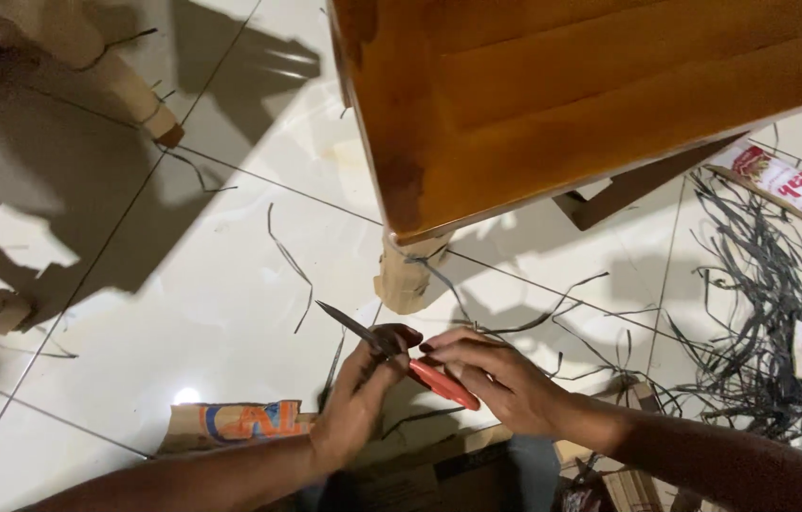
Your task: Wiping a wooden chair and wrapping its legs with cardboard for protection
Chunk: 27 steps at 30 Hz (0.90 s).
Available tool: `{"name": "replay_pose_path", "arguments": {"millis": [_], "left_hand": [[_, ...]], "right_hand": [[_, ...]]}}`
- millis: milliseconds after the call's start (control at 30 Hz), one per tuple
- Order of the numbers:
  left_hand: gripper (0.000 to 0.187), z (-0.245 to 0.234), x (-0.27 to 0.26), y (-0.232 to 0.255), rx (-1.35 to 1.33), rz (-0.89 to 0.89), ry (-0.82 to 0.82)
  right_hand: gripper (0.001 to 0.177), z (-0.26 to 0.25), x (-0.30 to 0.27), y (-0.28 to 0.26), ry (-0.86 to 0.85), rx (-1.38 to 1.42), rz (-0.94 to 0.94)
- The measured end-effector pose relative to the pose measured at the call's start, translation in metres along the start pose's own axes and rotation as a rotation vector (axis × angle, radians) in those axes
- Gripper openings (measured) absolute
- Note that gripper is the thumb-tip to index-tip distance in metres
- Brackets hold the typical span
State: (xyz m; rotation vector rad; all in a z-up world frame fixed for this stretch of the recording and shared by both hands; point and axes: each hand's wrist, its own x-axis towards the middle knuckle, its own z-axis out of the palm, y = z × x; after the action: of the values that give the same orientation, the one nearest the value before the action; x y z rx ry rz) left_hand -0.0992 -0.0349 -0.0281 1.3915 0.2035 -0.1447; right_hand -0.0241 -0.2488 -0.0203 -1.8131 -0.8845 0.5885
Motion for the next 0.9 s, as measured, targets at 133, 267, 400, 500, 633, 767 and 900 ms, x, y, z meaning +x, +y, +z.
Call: {"name": "replay_pose_path", "arguments": {"millis": [133,267,400,500,633,767,900], "left_hand": [[0.016,0.022,0.000,0.020,-0.021,0.181,-0.138],[0.025,0.039,0.001,0.038,-0.179,0.221,-0.306],[0.039,0.047,0.006,0.048,0.038,0.294,-0.294],[0.025,0.045,0.014,0.037,0.005,0.126,-0.137],[0.023,0.043,0.041,0.026,-0.064,0.059,0.032],[0.020,0.044,0.061,0.025,-0.245,0.027,-0.018],[0.034,0.044,0.058,0.030,-0.181,-0.058,0.040]], "right_hand": [[0.039,-0.016,-0.013,-0.011,-0.130,0.223,0.142],[0.085,-0.022,-0.019,-0.033,-0.221,0.415,0.243],[0.073,-0.032,-0.032,-0.025,-0.182,0.389,0.222],[0.026,-0.050,-0.053,0.007,-0.206,0.229,0.167],[0.024,-0.082,-0.068,0.044,-0.126,0.645,0.518],[0.029,-0.107,-0.055,0.042,-0.182,0.246,0.451],[0.034,-0.108,-0.040,0.040,-0.129,0.392,0.389]]}}
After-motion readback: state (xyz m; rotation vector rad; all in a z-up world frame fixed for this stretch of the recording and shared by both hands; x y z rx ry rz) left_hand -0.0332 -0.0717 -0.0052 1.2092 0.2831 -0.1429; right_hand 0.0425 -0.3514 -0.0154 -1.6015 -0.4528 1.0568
